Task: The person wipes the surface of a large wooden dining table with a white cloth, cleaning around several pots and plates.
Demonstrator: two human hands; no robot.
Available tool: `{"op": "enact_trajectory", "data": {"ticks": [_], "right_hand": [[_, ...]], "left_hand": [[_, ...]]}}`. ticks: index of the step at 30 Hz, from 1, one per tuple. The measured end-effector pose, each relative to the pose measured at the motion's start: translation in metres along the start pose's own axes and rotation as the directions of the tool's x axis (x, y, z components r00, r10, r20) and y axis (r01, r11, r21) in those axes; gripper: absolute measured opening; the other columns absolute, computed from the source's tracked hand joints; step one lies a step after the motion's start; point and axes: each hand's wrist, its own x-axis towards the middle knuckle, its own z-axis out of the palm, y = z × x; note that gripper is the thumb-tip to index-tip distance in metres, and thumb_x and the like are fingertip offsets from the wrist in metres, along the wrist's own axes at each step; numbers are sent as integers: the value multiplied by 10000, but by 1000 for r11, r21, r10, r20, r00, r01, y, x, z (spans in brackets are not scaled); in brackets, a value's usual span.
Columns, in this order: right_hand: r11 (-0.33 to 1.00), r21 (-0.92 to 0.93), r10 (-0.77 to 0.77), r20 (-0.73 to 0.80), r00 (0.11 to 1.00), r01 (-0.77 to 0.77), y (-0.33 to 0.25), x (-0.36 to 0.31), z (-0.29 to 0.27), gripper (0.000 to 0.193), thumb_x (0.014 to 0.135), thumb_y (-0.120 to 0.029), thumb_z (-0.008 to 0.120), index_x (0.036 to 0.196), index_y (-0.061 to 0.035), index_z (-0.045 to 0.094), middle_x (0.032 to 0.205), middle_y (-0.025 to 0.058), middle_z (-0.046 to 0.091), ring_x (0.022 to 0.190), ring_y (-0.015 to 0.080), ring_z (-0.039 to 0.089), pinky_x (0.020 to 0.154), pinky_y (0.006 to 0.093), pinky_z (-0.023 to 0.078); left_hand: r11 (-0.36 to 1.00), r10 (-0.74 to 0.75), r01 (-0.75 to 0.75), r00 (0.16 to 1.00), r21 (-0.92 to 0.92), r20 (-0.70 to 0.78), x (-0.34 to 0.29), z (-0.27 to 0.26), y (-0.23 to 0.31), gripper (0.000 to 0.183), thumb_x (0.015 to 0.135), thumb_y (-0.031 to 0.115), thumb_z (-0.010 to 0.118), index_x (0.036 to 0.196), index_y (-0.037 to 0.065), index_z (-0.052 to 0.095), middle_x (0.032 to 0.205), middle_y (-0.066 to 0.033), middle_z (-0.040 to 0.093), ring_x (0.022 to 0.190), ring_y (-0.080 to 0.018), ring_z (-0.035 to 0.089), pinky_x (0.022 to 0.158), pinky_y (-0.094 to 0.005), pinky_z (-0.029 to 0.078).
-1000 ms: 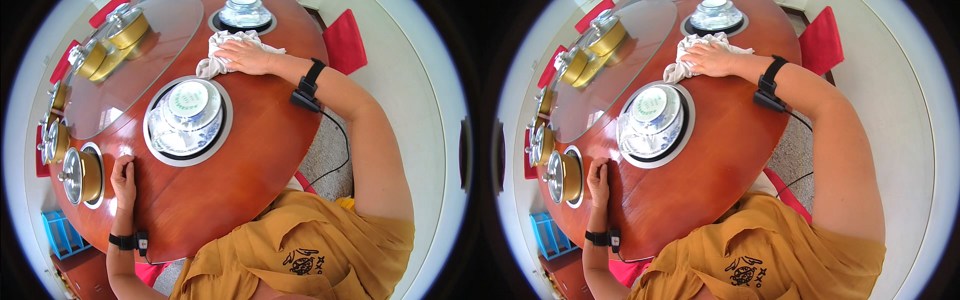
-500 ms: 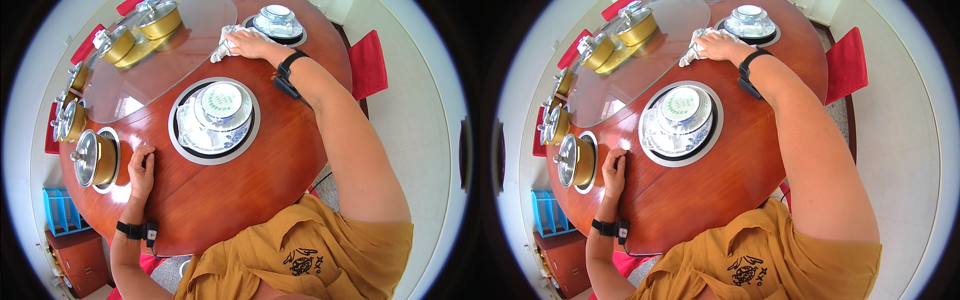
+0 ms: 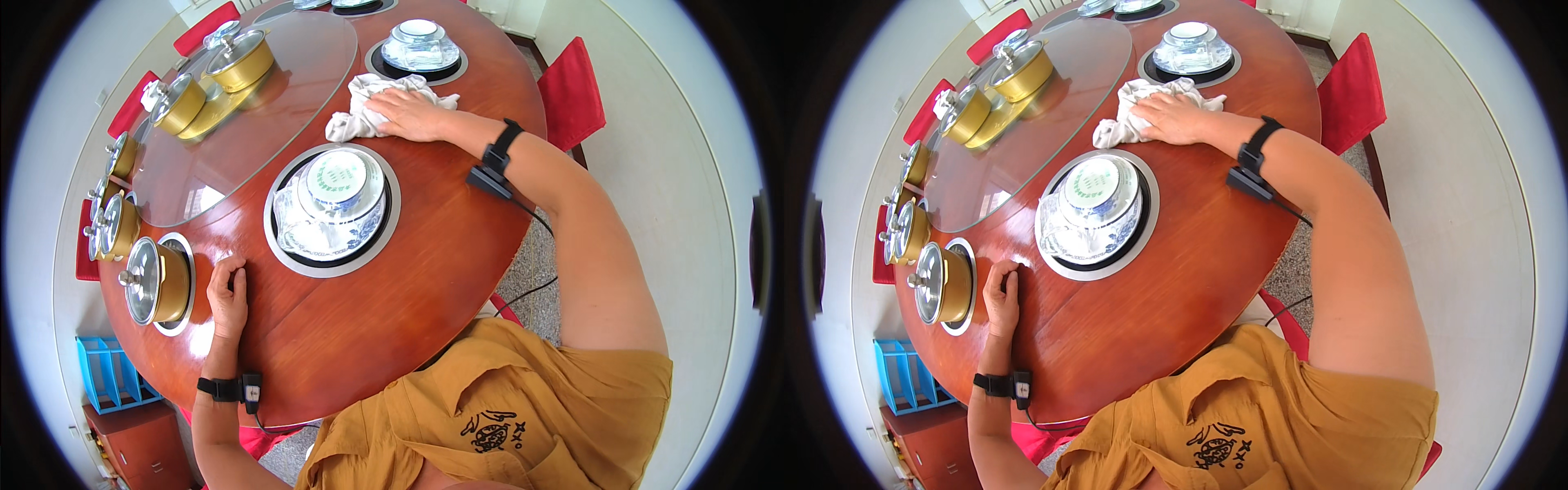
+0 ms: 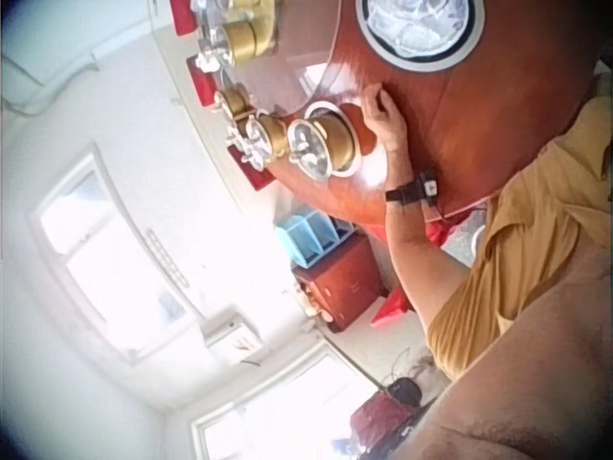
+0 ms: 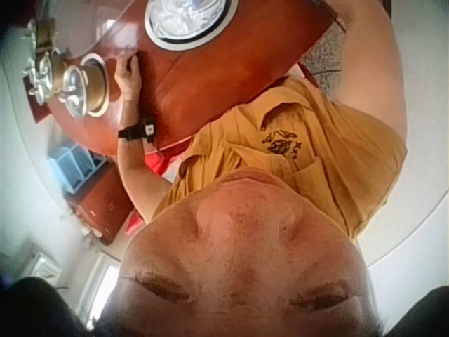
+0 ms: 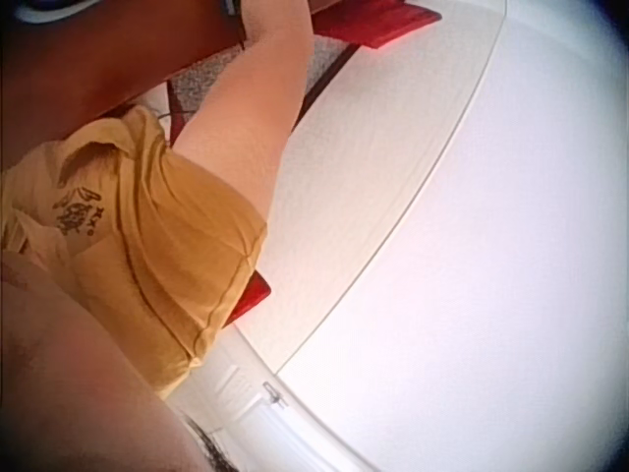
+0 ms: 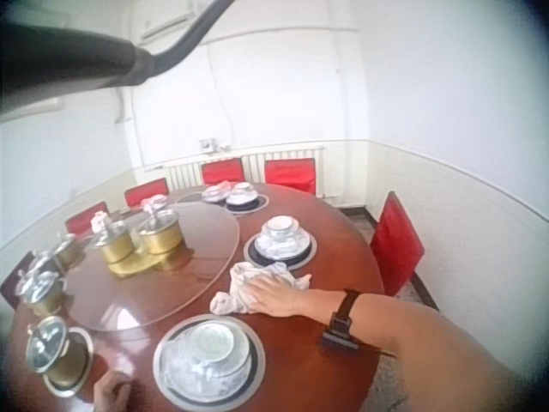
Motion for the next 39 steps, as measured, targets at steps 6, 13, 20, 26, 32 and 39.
{"op": "enact_trajectory", "data": {"ticks": [6, 13, 20, 26, 32, 39], "right_hand": [[994, 46, -98, 31, 995, 96, 13, -53, -23, 581, 938, -338, 497, 1454, -135, 321, 1492, 111, 314, 1393, 296, 241, 1108, 457, 224], [995, 41, -83, -66, 994, 86, 43, -98, -32, 633, 885, -384, 561, 1431, -131, 366, 1460, 133, 358, 1361, 313, 292, 1110, 445, 225], [1000, -7, -17, -262, 965, 16, 14, -138, -33, 405, 854, -113, 603, 1258, -114, 578, 1321, 107, 530, 1269, 340, 425, 1051, 427, 356], [646, 764, 254, -225, 941, 9, -1, -165, -57, 346, 948, -153, 514, 1280, -58, 531, 1270, 105, 574, 1203, 258, 517, 1035, 374, 388], [-228, 942, 383, -147, 912, 247, -12, -162, -109, 371, 981, -264, 471, 1247, -13, 531, 1206, 116, 613, 998, 198, 642, 892, 353, 524], [101, 919, 808, 147, 571, -380, 6, -153, -87, 466, 988, -286, 462, 1381, -44, 402, 1308, 135, 524, 1218, 220, 502, 997, 355, 418]], "left_hand": [[1000, -14, 14, 1000, 5, 17, -2, -3, 1, 120, 862, -52, 535, 954, -6, 598, 942, -131, 624, 889, -268, 613, 819, -315, 479], [1000, -17, 18, 1000, -14, 12, -1, -2, -3, 117, 867, -55, 531, 950, -2, 594, 940, -124, 625, 883, -256, 612, 820, -309, 476], [998, -25, 25, 1000, -64, 4, 0, -2, -5, 117, 870, -51, 526, 949, 0, 595, 934, -122, 624, 878, -249, 612, 820, -308, 474], [995, -28, 29, 1000, -95, 9, -2, -1, -8, 118, 870, -52, 525, 949, -1, 596, 932, -114, 621, 879, -235, 606, 819, -300, 470], [995, -19, 19, 1000, -95, 2, -2, -1, -9, 115, 871, -50, 528, 949, -3, 599, 934, -111, 621, 886, -227, 605, 824, -295, 467], [996, -22, 23, 1000, -81, 9, 0, 0, -7, 114, 871, -50, 535, 951, -2, 602, 940, -111, 623, 889, -227, 604, 826, -296, 467]]}}
